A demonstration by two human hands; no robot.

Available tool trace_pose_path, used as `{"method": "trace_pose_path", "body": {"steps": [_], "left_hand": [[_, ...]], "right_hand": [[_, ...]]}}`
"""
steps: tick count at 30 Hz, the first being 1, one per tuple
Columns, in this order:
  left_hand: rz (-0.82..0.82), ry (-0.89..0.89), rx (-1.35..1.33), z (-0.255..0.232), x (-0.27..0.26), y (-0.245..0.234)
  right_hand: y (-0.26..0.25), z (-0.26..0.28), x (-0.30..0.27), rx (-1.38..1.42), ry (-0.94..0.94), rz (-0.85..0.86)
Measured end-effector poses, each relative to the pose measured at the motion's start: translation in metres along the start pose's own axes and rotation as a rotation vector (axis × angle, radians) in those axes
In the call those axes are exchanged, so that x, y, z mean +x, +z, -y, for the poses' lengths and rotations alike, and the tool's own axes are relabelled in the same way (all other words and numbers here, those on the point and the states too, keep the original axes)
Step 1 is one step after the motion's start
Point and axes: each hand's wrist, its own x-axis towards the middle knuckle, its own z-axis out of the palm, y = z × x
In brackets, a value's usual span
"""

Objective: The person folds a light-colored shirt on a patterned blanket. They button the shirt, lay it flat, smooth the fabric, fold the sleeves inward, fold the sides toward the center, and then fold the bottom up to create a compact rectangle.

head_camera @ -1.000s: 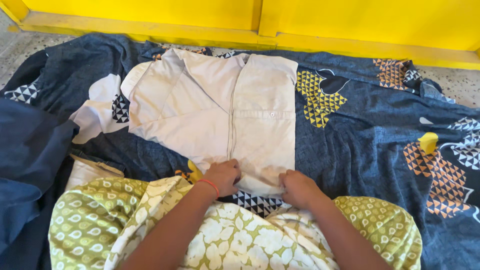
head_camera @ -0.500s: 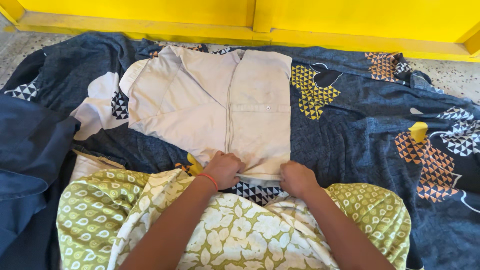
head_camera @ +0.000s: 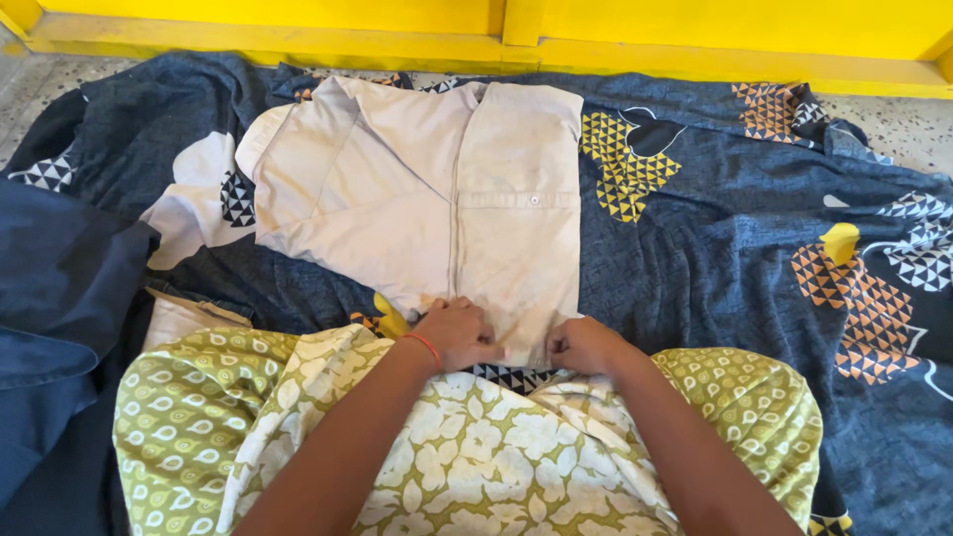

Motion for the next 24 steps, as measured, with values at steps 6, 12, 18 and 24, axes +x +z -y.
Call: {"method": "trace_pose_path", "body": {"steps": [6, 12, 18, 24], "left_hand": [[-0.314, -0.112, 0.167, 0.021, 0.008, 0.019], [-0.377, -0.219, 0.162, 0.024, 0.016, 0.018], [-0.352, -0.339, 0.074, 0.022, 0.020, 0.006], [-0.418, -0.292, 0.029, 0.026, 0.025, 0.009]], "right_hand": [[-0.010, 0.024, -0.013, -0.160, 0.184, 0.069], [-0.026, 0.045, -0.014, -0.085, 0.175, -0.373], [-0.025, 0.064, 0.001, -0.293, 0.056, -0.282], [-0.041, 0.075, 0.009, -0.349, 0.153, -0.178]]}}
